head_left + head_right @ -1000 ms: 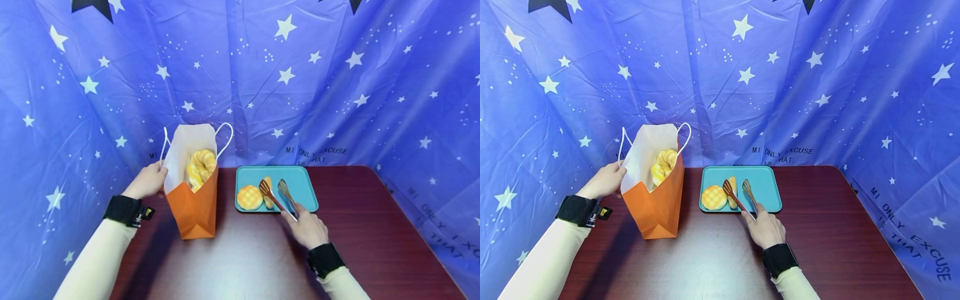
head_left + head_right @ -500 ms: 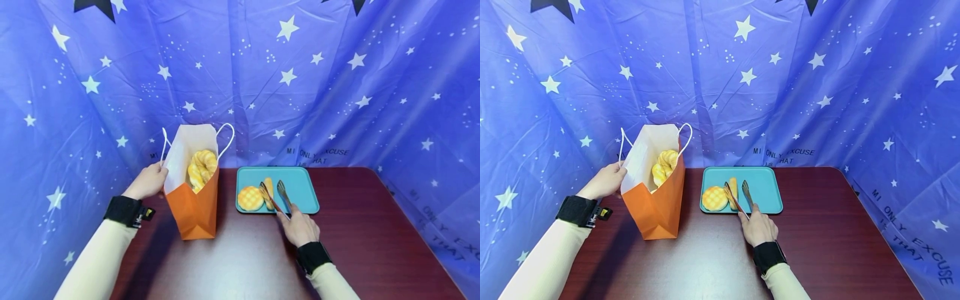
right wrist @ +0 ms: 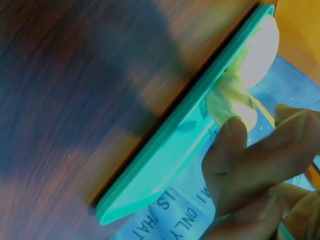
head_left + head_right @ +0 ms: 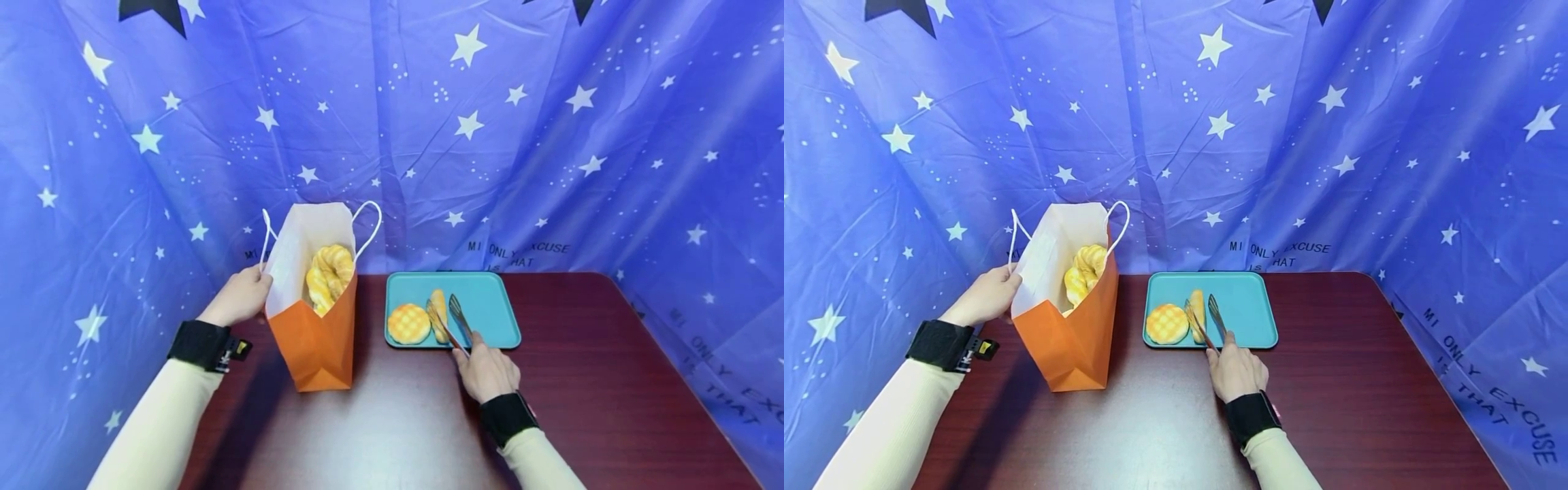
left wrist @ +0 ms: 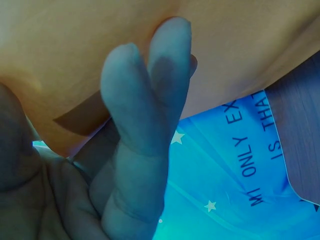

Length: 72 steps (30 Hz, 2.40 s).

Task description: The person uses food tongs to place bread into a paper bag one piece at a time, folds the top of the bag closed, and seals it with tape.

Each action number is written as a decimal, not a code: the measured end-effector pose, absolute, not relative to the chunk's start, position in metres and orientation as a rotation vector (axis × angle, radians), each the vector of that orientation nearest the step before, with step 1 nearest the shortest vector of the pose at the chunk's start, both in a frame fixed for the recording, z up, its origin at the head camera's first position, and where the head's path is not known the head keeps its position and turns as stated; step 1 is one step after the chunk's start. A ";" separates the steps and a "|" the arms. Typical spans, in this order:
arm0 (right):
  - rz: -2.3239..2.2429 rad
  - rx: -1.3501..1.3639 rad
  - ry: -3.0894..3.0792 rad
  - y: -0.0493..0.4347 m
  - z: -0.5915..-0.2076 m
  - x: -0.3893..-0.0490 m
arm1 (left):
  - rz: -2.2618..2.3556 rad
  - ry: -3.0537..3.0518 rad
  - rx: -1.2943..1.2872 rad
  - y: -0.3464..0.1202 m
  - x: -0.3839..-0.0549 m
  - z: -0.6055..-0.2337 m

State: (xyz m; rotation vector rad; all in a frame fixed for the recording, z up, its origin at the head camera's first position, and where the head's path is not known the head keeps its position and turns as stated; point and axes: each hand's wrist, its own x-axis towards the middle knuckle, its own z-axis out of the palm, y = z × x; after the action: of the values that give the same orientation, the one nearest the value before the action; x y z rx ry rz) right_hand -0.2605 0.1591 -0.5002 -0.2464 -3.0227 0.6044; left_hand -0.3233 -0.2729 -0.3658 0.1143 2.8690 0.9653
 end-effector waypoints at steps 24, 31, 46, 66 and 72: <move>0.785 -0.174 -3.039 0.171 -0.505 -0.258 | 0.995 2.863 0.112 -0.272 -0.321 -0.367; 0.851 -0.195 -3.051 0.180 -0.507 -0.256 | 1.006 2.860 0.118 -0.273 -0.321 -0.367; 0.847 -0.175 -3.036 0.185 -0.497 -0.254 | 1.013 2.866 0.119 -0.272 -0.322 -0.367; 0.832 0.014 -2.960 0.169 -0.432 -0.236 | 0.984 2.875 0.120 -0.273 -0.321 -0.369; 0.828 0.088 -2.939 0.164 -0.415 -0.228 | 0.993 2.871 0.121 -0.273 -0.322 -0.369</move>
State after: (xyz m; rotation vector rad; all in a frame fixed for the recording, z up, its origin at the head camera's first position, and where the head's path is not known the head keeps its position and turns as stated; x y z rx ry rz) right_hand -0.2276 0.1639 -0.4146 0.0881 -2.9389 0.8283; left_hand -0.3215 -0.2727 -0.3694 0.1211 2.8711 0.9933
